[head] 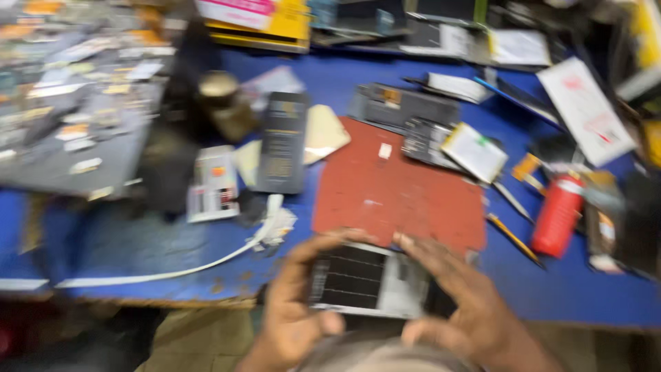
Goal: The person uses a red-handled screwdriver to pry and separate the screen assembly from the phone frame, then wipes the frame edges with a white cloth. The person continues to scrape and clean the frame edges by hand, removing residue from the perimeter of the phone chassis.
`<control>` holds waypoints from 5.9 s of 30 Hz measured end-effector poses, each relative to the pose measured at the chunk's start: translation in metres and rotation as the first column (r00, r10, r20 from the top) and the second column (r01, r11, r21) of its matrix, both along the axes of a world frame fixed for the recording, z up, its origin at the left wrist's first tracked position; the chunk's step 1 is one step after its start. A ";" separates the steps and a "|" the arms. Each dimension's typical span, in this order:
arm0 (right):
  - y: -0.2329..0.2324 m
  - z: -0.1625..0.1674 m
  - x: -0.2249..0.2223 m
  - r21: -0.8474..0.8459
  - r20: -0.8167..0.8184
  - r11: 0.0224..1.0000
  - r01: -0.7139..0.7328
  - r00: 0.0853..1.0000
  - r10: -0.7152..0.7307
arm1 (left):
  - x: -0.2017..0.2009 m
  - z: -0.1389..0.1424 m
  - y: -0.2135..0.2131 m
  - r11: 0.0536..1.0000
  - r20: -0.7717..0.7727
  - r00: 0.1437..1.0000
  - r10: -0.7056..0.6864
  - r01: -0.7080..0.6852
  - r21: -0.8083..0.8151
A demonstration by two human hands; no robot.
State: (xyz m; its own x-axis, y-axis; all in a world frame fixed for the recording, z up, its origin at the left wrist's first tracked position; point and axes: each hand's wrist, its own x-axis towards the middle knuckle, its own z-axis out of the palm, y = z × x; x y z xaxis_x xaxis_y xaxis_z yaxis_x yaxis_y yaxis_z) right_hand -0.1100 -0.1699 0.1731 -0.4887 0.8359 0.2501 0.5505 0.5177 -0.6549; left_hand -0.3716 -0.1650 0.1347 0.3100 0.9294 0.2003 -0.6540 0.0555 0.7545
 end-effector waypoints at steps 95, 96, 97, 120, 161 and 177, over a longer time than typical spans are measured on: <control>0.124 -0.037 -0.059 -0.017 0.118 0.973 0.232 0.966 -0.228 | 0.004 -0.024 0.084 0.762 -0.817 0.174 0.549 0.297 0.576; 0.125 -0.038 -0.059 -0.023 0.121 0.973 0.229 0.967 -0.225 | 0.003 -0.024 0.085 0.761 -0.816 0.174 0.552 0.294 0.578; 0.125 -0.038 -0.060 -0.028 0.125 0.973 0.230 0.966 -0.225 | 0.003 -0.025 0.085 0.761 -0.814 0.173 0.555 0.291 0.580; 0.128 -0.044 -0.072 0.081 0.191 0.952 0.296 0.932 -0.307 | 0.003 -0.034 0.087 0.796 -0.838 0.233 0.494 0.266 0.543; 0.133 -0.043 -0.072 0.041 0.153 0.956 0.292 0.943 -0.295 | 0.003 -0.037 0.089 0.791 -0.829 0.208 0.520 0.248 0.559; 0.128 -0.041 -0.070 0.015 0.093 0.948 0.317 0.944 -0.317 | 0.001 -0.032 0.091 0.797 -0.835 0.229 0.500 0.255 0.547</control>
